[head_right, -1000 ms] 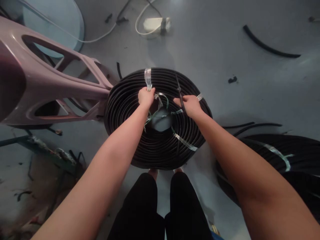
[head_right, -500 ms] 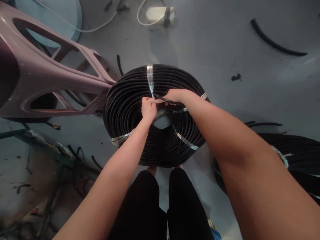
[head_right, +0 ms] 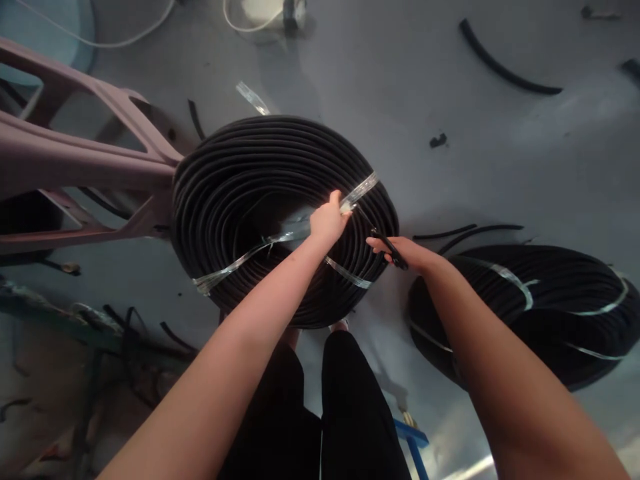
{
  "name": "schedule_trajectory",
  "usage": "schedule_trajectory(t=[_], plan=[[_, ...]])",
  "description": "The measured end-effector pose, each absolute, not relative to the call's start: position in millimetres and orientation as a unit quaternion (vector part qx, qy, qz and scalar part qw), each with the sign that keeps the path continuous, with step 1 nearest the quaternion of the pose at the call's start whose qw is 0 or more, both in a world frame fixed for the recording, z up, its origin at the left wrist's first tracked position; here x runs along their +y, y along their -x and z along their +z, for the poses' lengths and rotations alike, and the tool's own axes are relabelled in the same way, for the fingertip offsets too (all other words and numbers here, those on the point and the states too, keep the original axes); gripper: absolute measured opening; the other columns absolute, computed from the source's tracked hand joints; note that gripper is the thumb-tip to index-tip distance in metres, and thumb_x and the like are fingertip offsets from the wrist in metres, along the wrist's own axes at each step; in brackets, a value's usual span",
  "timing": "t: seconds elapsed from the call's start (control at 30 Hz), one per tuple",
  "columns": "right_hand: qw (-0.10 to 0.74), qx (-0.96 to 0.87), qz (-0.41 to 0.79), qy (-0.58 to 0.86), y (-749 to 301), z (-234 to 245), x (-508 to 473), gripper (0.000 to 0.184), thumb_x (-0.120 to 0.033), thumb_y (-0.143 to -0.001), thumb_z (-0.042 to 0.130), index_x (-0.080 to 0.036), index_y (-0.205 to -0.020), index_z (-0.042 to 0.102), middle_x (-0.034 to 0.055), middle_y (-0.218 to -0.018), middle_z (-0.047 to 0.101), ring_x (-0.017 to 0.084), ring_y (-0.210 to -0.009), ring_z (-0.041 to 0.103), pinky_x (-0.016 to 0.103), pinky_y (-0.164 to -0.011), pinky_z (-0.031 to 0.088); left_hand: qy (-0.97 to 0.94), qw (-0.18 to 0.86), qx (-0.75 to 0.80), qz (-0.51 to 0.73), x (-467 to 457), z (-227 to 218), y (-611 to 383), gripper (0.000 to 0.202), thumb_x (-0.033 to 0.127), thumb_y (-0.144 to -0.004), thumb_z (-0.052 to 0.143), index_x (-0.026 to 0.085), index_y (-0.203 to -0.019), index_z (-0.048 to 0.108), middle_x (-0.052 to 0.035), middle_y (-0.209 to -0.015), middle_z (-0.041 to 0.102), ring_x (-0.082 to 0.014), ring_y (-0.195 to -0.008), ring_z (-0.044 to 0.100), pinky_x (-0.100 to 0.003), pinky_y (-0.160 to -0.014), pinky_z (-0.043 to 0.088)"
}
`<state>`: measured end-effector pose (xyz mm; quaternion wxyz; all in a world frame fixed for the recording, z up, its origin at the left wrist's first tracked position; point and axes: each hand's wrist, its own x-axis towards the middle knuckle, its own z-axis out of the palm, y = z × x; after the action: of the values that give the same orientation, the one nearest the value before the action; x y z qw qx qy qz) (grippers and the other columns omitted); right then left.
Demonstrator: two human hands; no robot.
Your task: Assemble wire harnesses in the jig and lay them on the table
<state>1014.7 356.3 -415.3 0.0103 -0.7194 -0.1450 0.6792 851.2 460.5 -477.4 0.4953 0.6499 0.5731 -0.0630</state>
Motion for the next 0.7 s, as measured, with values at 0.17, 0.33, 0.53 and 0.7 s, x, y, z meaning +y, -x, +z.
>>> schedule_trajectory(t=[0.17, 0.33, 0.53, 0.7], plan=[[0.025, -0.094, 0.729, 0.678, -1006, -429, 351, 0.064, -0.075, -0.072, 0.064, -0.013, -0.085, 0.064, -0.0005, -0.056, 0.048, 0.01, -0.048, 0.044, 0.023, -0.046, 0.034, -0.689, 0.464, 0.547, -0.102, 454, -470, -843, 0.018, 0.034, -0.094, 0.051, 0.025, -0.101, 0.065, -0.0099, -0.097, 0.067, -0.0283, -0.098, 0.063, -0.035, -0.084, 0.044], [0.042, -0.055, 0.758, 0.649, -995, -448, 366, 0.059, -0.072, -0.078, 0.062, -0.013, -0.086, 0.065, 0.0001, -0.055, 0.05, 0.01, -0.047, 0.046, 0.021, -0.043, 0.031, -0.735, 0.442, 0.509, -0.073, 453, -461, -828, 0.018, 0.029, -0.095, 0.048, 0.023, -0.098, 0.065, -0.0082, -0.122, 0.058, -0.0229, -0.105, 0.06, -0.029, -0.081, 0.045], [0.164, -0.094, 0.742, 0.644, -983, -457, 371, 0.059, -0.071, -0.072, 0.067, -0.013, -0.067, 0.06, -0.0008, -0.047, 0.044, 0.009, -0.043, 0.039, 0.023, -0.043, 0.031, -0.701, 0.477, 0.515, -0.124, 449, -465, -820, 0.031, 0.036, -0.101, 0.032, 0.024, -0.102, 0.061, -0.0088, -0.104, 0.067, -0.0256, -0.098, 0.063, -0.032, -0.082, 0.045], [0.233, -0.105, 0.67, 0.697, -980, -416, 318, 0.061, -0.075, -0.068, 0.066, -0.015, -0.066, 0.059, -0.0018, -0.043, 0.041, 0.009, -0.041, 0.036, 0.024, -0.043, 0.027, -0.718, 0.46, 0.473, -0.222, 414, -453, -781, 0.025, 0.043, -0.095, 0.046, 0.027, -0.103, 0.064, -0.0081, -0.097, 0.071, -0.0275, -0.097, 0.065, -0.034, -0.084, 0.045]])
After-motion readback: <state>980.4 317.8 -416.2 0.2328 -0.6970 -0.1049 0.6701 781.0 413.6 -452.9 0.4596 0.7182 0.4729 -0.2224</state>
